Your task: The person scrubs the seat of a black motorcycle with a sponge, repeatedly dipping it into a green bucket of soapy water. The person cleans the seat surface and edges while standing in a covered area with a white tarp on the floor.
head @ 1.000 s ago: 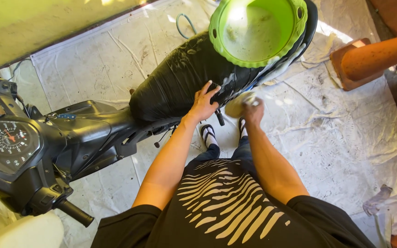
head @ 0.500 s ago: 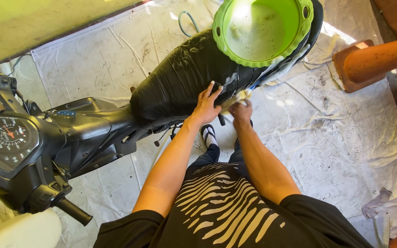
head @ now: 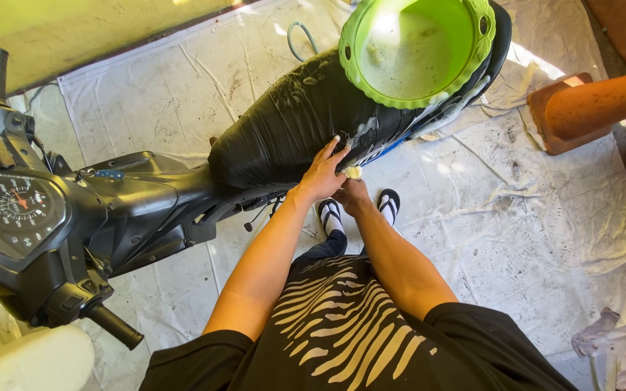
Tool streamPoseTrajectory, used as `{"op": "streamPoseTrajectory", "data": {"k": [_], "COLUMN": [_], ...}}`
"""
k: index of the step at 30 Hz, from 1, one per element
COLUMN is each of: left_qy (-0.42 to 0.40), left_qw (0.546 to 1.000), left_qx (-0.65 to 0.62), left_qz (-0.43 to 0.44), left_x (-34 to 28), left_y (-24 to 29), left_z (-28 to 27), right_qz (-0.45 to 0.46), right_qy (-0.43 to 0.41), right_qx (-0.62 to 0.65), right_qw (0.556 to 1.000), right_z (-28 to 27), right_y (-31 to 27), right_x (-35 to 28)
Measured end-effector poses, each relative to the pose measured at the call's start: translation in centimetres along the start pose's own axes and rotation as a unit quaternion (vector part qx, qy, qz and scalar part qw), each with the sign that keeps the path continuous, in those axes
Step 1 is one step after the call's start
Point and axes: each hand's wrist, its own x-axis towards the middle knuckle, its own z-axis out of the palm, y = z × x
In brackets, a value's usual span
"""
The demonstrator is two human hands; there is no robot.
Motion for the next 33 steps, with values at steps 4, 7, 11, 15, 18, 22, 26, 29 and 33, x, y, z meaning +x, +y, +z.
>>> {"op": "streamPoseTrajectory", "data": {"k": [4,7,11,15,18,22,26,29,33], "left_qy": [-0.016,-0.010,0.004,0.010,0.012,0.015,0.021,0.028,0.017], "left_qw": [1.000,1.000,1.000,1.000,1.000,0.999,0.999,0.999,0.999], "left_qx": [0.005,0.005,0.008,0.001,0.000,-0.014,-0.012,-0.011,-0.022], "left_qz": [-0.003,0.002,-0.002,-0.019,-0.026,-0.034,-0.036,-0.037,-0.036], "left_x": [1.0,0.9,0.7,1.3,1.3,0.9,1.0,1.3,0.9], "left_y": [-1.3,-1.0,0.0,-0.7,-0.5,-0.1,0.2,0.1,0.1], "left_z": [0.5,0.3,0.0,0.1,0.2,-0.1,0.0,0.1,-0.4], "right_qz": [0.058,-0.066,-0.093,0.009,0.039,-0.008,-0.064,-0.082,-0.143], "right_qy": [-0.007,0.017,0.037,0.004,-0.029,0.007,0.070,0.074,0.094], "right_qx": [-0.014,0.069,0.041,-0.007,0.013,-0.049,0.128,0.111,-0.100], "right_qw": [0.998,0.995,0.994,1.000,0.999,0.999,0.987,0.988,0.980], "right_z": [-2.0,-4.9,-6.7,-4.2,-2.6,-3.7,-5.8,-4.1,-2.4], "right_y": [-4.9,-8.7,-7.5,-1.2,1.2,-3.5,-6.0,-3.4,-2.5], "right_x": [-0.8,2.9,7.3,4.4,3.1,4.0,8.9,9.3,5.1]}}
